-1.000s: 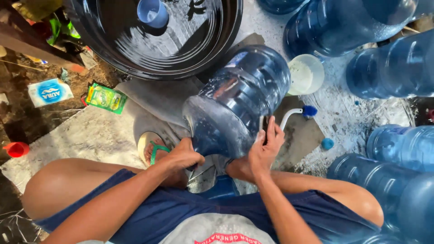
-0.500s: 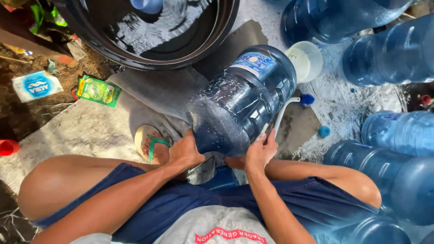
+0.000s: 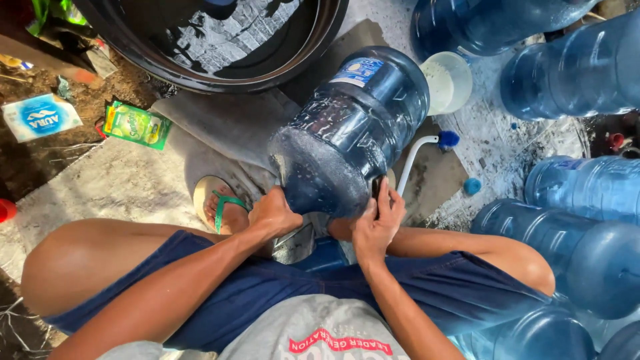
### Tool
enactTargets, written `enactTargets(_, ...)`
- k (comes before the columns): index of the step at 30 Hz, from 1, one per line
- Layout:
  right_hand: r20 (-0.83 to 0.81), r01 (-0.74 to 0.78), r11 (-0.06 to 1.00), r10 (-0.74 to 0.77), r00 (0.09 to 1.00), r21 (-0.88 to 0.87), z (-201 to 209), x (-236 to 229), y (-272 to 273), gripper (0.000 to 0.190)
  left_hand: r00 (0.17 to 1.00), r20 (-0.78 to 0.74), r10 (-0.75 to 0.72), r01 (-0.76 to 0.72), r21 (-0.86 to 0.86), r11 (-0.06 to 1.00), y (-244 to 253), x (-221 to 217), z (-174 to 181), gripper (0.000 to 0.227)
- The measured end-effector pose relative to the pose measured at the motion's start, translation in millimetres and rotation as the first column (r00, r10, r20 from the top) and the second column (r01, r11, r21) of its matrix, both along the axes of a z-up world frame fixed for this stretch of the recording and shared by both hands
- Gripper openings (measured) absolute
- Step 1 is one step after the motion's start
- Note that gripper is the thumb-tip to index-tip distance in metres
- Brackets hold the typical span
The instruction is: The person scrubs the exterior of a large blue water jug using a small brush and soapy water. They rotate the jug to clean different sides and the bottom, repeatedly dipping the brush into a small container of soapy water to maintain suds.
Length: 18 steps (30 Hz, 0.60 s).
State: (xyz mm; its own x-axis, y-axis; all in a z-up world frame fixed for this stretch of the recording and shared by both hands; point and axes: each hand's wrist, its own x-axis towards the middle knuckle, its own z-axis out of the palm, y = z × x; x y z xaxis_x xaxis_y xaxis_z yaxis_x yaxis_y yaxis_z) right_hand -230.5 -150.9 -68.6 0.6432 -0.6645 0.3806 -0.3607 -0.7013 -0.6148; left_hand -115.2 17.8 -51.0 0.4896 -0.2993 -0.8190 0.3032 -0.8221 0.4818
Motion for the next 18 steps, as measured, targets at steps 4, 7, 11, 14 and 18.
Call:
enactTargets(4,-0.108,-0.212,0.973,0.202,0.973,-0.092,47,50,-15,0.043,0.999,0.037,-0.037,0.037,0.020,0.999,-4,-4,2,0.059)
enactTargets(7,-0.348,-0.410,0.891,0.328,0.878,-0.194,64,84,-24,0.036,0.987,0.103,-0.127,0.123,0.049,0.991,-7,-2,12,0.064)
enactTargets(11,-0.419,-0.507,0.849,0.409,0.811,-0.153,78,85,-20,0.042,0.986,0.112,-0.123,0.121,0.025,0.992,-3,3,17,0.059)
enactTargets(14,-0.373,-0.403,0.896,0.315,0.873,-0.186,33,52,-67,0.047,0.980,0.135,-0.147,0.143,0.038,0.989,1,13,12,0.050)
enactTargets(18,-0.309,-0.292,0.946,0.239,0.920,-0.138,19,32,-69,0.052,0.961,0.184,-0.208,0.200,0.061,0.978,2,14,-3,0.050)
